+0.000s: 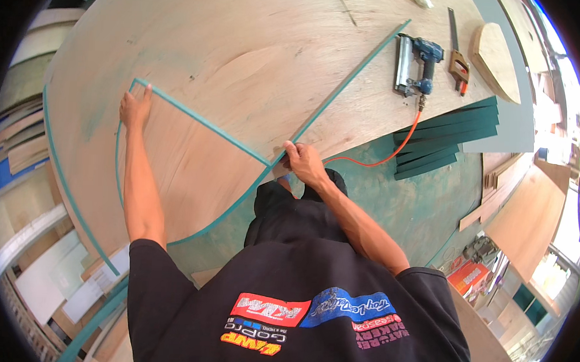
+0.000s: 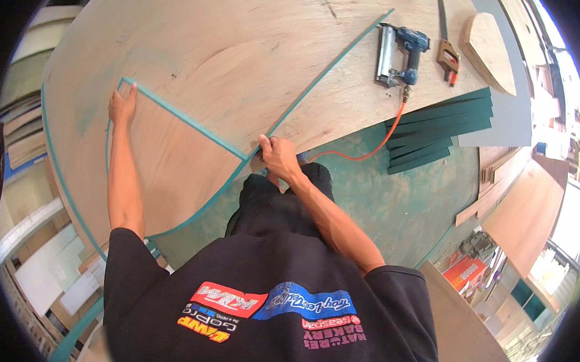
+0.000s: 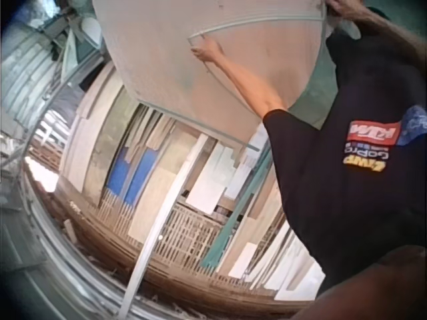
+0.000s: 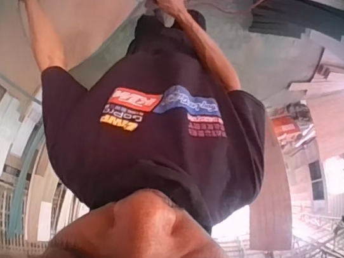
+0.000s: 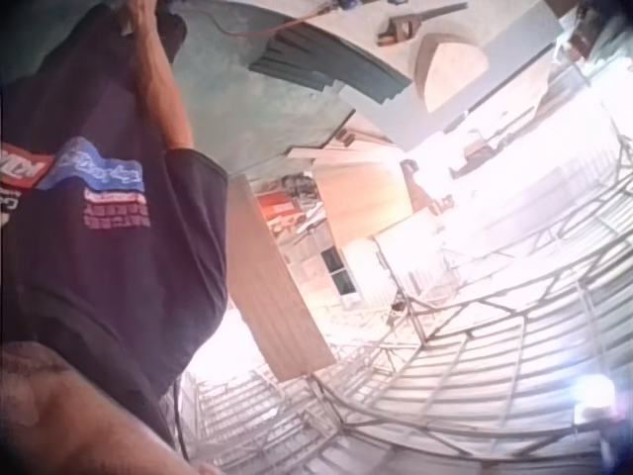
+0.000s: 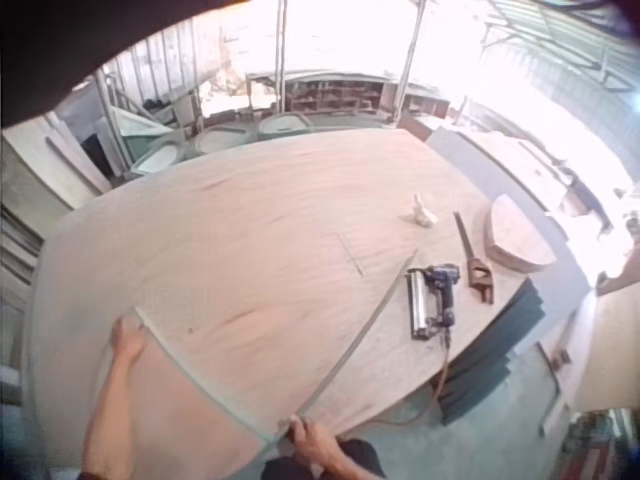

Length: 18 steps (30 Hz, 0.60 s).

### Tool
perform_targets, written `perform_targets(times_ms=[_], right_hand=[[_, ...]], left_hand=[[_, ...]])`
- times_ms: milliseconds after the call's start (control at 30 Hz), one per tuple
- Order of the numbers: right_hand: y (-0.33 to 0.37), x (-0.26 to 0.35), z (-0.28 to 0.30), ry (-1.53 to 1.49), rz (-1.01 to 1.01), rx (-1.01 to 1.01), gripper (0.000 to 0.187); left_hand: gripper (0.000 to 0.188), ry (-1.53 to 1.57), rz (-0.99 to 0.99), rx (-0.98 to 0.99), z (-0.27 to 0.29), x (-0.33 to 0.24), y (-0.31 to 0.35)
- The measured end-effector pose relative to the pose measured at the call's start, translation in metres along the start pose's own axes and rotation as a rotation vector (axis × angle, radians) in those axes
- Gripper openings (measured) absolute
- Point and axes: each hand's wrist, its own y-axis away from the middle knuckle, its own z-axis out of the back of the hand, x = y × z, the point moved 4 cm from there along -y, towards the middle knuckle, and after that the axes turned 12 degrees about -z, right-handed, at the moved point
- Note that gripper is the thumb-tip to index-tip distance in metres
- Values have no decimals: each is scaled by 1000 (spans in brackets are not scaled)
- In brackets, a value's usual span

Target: The person applies decorative edging to a wooden panel by cutting a length of green edging strip with a hand saw, cleaning the edge of the panel with a cloth, and then securing the strip to the panel using a pneumatic nail gun.

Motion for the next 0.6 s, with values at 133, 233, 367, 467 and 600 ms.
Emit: perform_targets(times_ms=[133,233,367,467,600], right_hand=[[-2,25,-5,43,138,-38,56],[-17,17,15,111,83,-60,51],[-30,41,56,23,343,23,34],[-54,67,184,50,483,-504,51],[-118,26,394,391,153,-1256,78]], left_hand=[[105,-91,-71,-188,2,64,-18],[98,9,64,-210,-40,-5,23],[99,-90,71,-121,-40,-54,63],[98,-112,-4,-254,-34,-34,70],[95,-97,-16,-272,-20,-71,65]])
